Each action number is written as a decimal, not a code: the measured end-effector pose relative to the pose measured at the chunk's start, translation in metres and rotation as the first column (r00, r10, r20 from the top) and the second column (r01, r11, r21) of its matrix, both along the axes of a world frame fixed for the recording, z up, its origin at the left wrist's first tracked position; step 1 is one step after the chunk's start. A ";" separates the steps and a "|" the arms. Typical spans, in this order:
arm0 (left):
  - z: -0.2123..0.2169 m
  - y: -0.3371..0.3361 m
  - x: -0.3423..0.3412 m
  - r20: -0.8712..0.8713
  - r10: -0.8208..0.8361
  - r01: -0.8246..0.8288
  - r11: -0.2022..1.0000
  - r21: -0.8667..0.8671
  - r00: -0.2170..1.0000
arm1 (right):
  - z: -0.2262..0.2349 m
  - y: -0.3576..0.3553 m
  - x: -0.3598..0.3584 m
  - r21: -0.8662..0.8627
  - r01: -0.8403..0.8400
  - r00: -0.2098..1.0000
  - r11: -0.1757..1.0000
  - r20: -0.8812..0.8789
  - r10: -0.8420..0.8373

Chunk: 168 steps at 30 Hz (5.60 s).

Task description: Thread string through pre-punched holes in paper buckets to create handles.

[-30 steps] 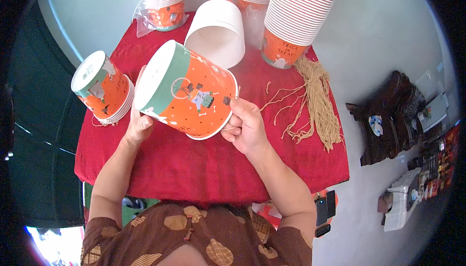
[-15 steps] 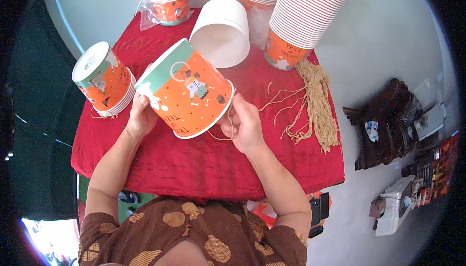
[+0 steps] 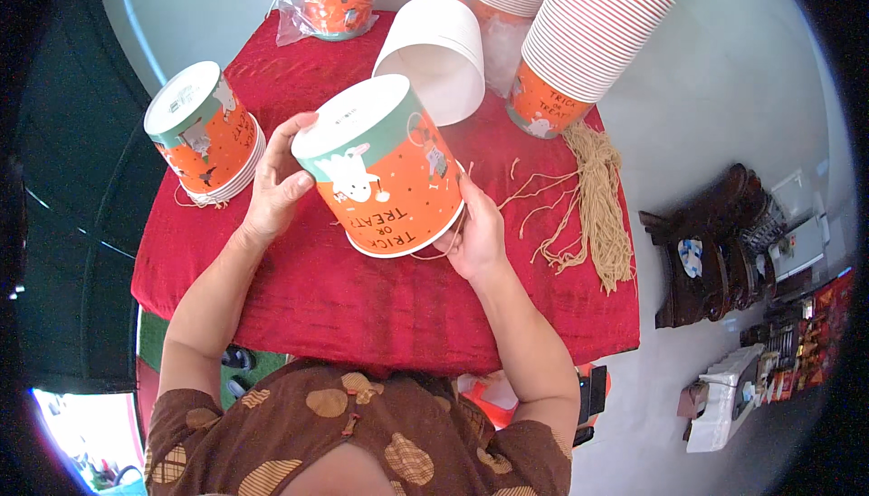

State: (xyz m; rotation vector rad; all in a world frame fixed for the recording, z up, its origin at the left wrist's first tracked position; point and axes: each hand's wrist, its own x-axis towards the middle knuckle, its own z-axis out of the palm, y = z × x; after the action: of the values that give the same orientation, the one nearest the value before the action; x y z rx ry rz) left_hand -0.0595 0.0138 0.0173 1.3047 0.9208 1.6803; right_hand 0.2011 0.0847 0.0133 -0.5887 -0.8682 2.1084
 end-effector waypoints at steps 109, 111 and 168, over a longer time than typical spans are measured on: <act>0.000 -0.020 0.057 -0.687 0.590 -0.025 0.766 0.643 0.423 | -0.020 -0.034 -0.024 0.374 -0.113 0.986 0.921 0.157 0.057; -0.001 -0.019 0.057 -0.683 0.585 -0.021 0.766 0.643 0.439 | -0.020 -0.034 -0.024 0.395 -0.113 0.984 0.912 0.172 0.048; -0.022 -0.005 0.039 -0.100 0.173 -0.188 0.969 -0.161 0.980 | -0.028 -0.037 -0.022 0.533 -0.222 0.955 0.816 0.289 0.071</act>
State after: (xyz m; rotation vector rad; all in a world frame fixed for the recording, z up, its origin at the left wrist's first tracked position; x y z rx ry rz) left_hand -0.0205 0.0087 -0.0044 1.2157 1.2383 1.6516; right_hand 0.1787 0.0473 -0.0149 -0.4883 -1.6572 1.7888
